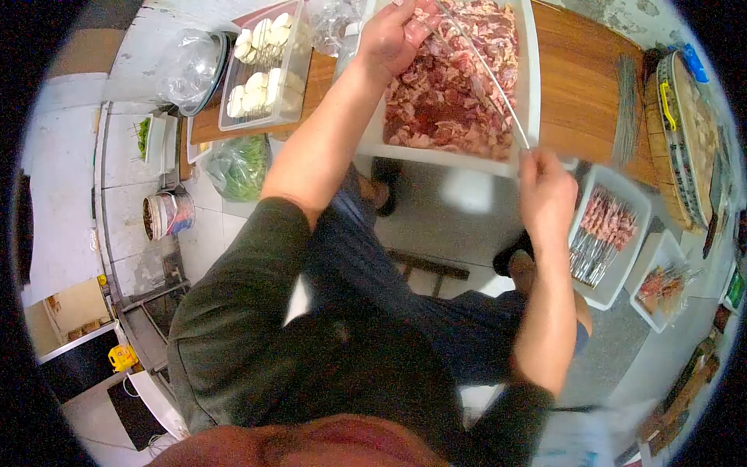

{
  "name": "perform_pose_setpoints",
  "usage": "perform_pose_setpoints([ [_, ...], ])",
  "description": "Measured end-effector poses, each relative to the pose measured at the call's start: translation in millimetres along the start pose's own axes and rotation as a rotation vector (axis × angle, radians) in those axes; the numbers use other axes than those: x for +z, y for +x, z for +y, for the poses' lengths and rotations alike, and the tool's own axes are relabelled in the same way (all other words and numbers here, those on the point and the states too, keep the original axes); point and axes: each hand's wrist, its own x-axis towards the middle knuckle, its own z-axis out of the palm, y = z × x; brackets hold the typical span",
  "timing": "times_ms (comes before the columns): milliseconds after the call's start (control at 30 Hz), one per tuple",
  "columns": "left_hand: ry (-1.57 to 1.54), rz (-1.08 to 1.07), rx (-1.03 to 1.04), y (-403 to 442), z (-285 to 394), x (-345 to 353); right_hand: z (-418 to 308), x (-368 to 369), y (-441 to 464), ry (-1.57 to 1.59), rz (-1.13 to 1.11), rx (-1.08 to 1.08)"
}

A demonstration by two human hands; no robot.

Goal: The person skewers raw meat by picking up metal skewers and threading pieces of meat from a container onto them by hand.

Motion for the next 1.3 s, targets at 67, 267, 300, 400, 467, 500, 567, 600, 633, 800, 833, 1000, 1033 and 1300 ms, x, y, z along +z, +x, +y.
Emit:
perform_pose_setpoints([
  [67,0.010,0.005,0.000,-1.3,1.2,1.3,0.3,0.6,0.4,0.011,0.004,0.004],
  [267,0.004,0.004,0.013,-3.8,0.9,4.0,0.7,2.5,1.0,-0.004,0.026,-0.017],
  [300,0.006,-0.001,0.007,-4.4,2.1,4.5,0.8,2.9,1.2,0.000,0.026,-0.018],
  [400,0.015,-0.031,0.014,-7.4,4.8,6.7,-4.2,0.4,0.5,0.017,0.007,0.013],
  [467,0.035,-0.056,0.016,-7.8,6.0,7.2,-3.9,0.7,0.3,0.020,0.008,-0.001],
  [500,0.050,-0.068,0.013,-7.4,6.2,7.4,-3.5,0.6,0.1,0.021,0.009,-0.007],
  [567,0.063,-0.085,0.006,-6.7,6.5,7.7,-3.2,0.5,0.6,0.009,0.011,-0.003],
  [600,0.061,-0.089,0.003,-7.4,7.0,7.8,-2.9,0.7,0.6,0.003,0.011,-0.001],
  [633,0.058,-0.094,0.000,-7.8,7.3,8.2,-2.2,0.9,0.9,-0.001,0.016,0.000],
  [800,0.073,-0.043,-0.015,-6.9,4.3,8.1,-2.5,0.0,2.2,-0.014,0.000,0.023],
  [833,0.078,-0.025,-0.010,-7.6,3.9,8.7,-2.9,-0.1,1.6,-0.009,0.003,0.019],
  [1000,0.092,-0.064,-0.032,-4.7,6.0,4.7,-3.0,0.5,0.4,0.036,0.033,-0.030],
  [1033,0.107,-0.079,-0.044,-4.8,6.9,4.1,-2.9,0.5,0.1,0.034,0.028,-0.028],
  [1300,0.036,-0.029,-0.020,-7.1,4.6,9.1,-4.1,0.8,0.5,0.037,0.010,-0.015],
])
